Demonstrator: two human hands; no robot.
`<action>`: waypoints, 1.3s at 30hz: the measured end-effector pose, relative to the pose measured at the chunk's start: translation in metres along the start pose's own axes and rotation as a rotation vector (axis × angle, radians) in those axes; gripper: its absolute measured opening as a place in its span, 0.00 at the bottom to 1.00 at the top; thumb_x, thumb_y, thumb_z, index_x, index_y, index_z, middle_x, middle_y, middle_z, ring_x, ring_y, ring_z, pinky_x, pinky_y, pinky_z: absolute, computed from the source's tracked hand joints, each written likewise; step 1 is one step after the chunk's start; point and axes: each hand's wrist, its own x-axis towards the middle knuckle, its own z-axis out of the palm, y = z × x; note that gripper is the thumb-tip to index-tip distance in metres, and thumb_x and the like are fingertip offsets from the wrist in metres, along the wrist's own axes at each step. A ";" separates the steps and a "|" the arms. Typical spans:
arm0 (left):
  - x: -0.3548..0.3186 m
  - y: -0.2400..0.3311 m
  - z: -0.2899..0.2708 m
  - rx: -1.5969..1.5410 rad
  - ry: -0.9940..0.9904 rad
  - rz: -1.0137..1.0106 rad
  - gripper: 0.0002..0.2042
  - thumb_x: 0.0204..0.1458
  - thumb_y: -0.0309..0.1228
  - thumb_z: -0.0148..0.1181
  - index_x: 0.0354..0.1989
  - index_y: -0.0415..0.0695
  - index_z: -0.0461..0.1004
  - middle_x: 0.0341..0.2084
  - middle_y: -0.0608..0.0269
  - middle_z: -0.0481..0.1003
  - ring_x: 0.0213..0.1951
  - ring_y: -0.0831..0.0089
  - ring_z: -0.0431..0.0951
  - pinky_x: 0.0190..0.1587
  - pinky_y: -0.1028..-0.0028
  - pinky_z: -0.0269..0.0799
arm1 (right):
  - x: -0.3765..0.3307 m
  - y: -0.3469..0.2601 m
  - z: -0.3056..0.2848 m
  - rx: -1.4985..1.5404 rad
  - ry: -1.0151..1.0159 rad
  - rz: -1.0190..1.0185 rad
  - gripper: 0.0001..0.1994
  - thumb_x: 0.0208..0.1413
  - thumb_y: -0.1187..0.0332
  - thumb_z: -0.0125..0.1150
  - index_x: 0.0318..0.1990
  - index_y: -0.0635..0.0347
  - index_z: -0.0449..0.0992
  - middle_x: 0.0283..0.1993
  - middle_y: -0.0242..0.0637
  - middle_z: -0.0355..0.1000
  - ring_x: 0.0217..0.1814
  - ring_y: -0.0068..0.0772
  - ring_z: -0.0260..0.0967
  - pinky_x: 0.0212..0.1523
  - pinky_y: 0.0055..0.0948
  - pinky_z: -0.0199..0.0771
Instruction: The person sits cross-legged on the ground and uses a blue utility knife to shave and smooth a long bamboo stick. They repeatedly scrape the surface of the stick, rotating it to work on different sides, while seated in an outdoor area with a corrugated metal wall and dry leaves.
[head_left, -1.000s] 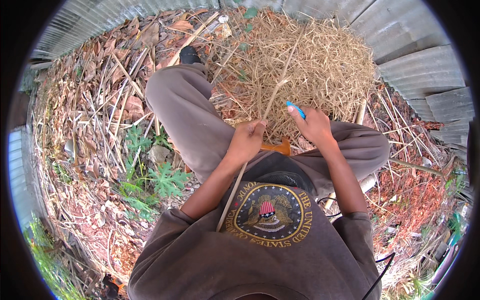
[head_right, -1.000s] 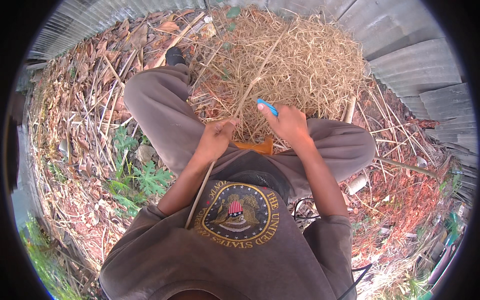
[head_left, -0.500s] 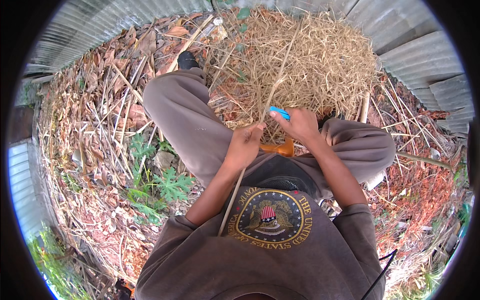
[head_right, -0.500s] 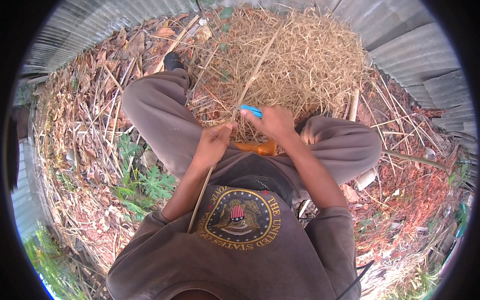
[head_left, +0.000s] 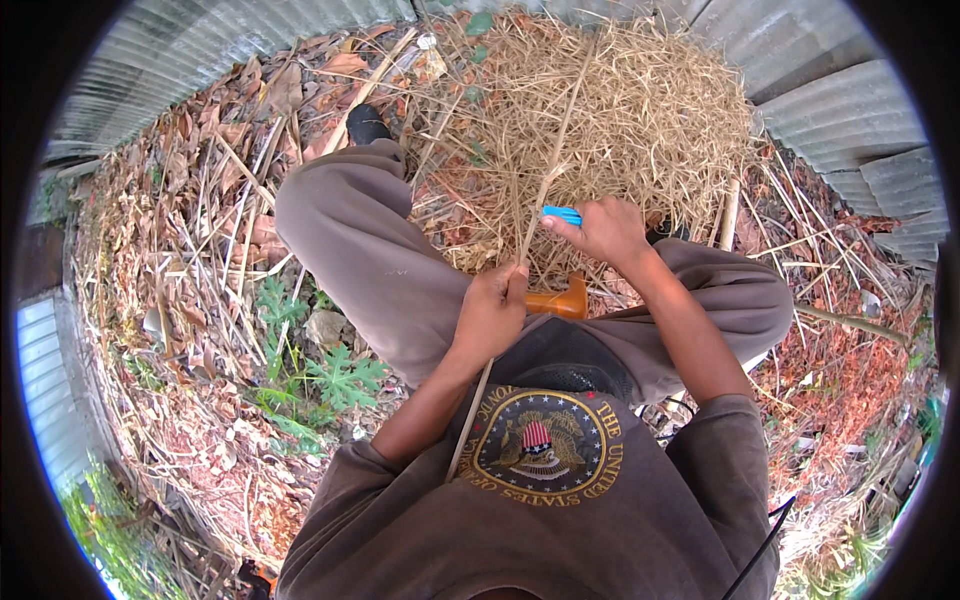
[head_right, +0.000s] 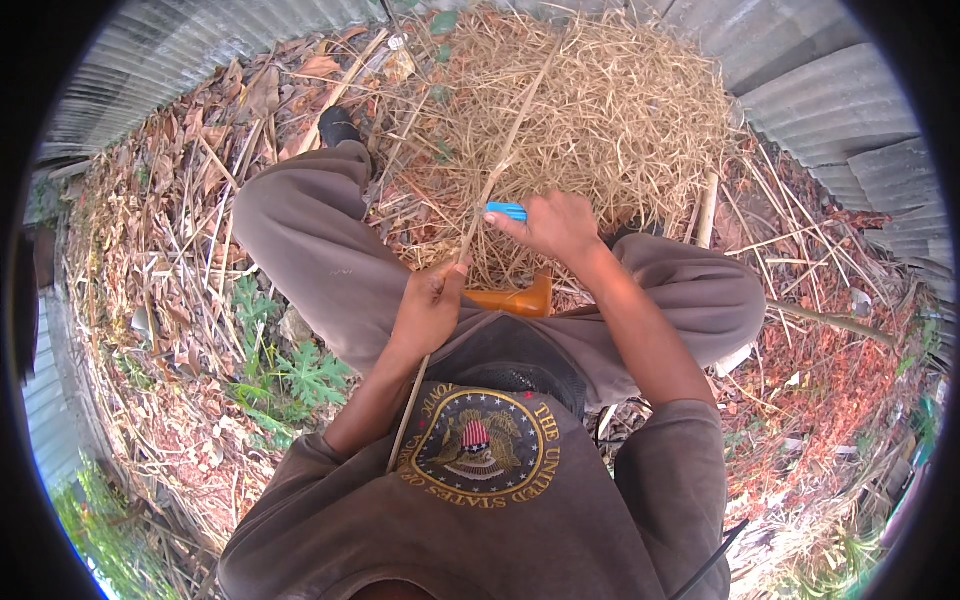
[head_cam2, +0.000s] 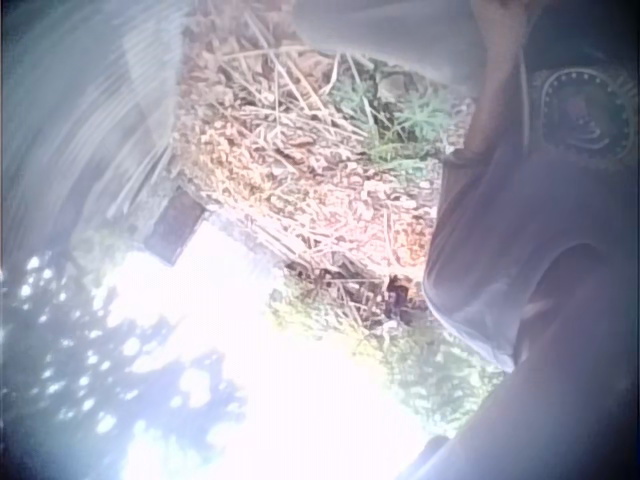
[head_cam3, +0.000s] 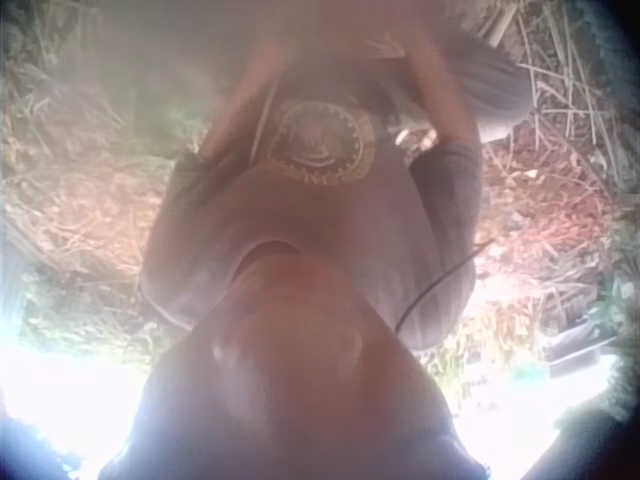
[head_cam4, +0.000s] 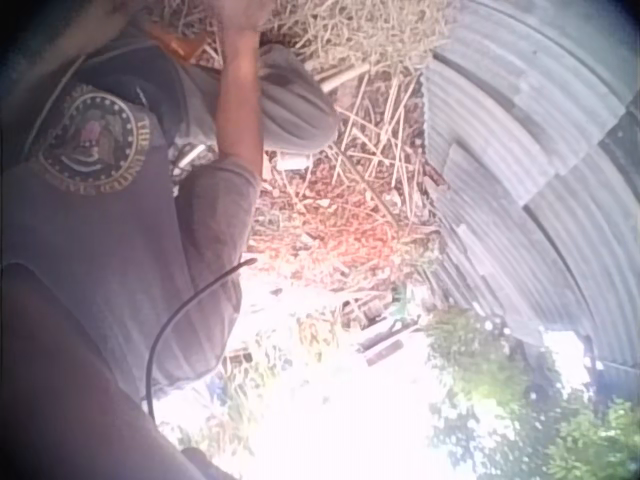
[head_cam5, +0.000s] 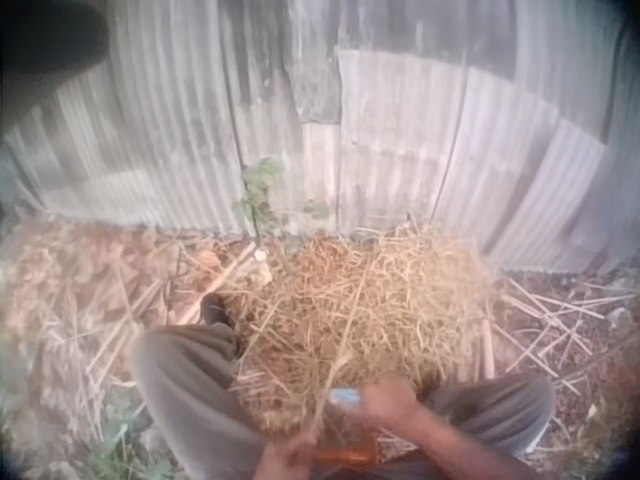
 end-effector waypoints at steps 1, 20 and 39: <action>-0.001 0.001 0.001 0.017 -0.005 -0.001 0.11 0.61 0.31 0.47 0.30 0.36 0.68 0.16 0.49 0.64 0.18 0.63 0.62 0.26 0.64 0.61 | 0.001 0.002 0.000 -0.014 -0.006 0.010 0.36 0.51 0.30 0.45 0.23 0.58 0.79 0.18 0.48 0.72 0.24 0.52 0.74 0.28 0.48 0.73; 0.000 -0.021 0.009 0.072 0.048 0.090 0.12 0.61 0.30 0.47 0.28 0.35 0.68 0.13 0.64 0.58 0.20 0.80 0.57 0.24 0.71 0.56 | 0.020 0.013 0.009 -0.082 -0.018 0.028 0.42 0.50 0.25 0.39 0.25 0.61 0.79 0.20 0.48 0.73 0.28 0.48 0.76 0.28 0.43 0.74; -0.004 -0.008 0.005 0.059 0.021 0.026 0.10 0.60 0.28 0.47 0.39 0.33 0.72 0.18 0.55 0.65 0.24 0.69 0.65 0.27 0.68 0.63 | -0.004 0.000 -0.001 -0.130 -0.004 0.126 0.41 0.53 0.27 0.38 0.24 0.62 0.79 0.22 0.50 0.74 0.29 0.51 0.76 0.33 0.45 0.76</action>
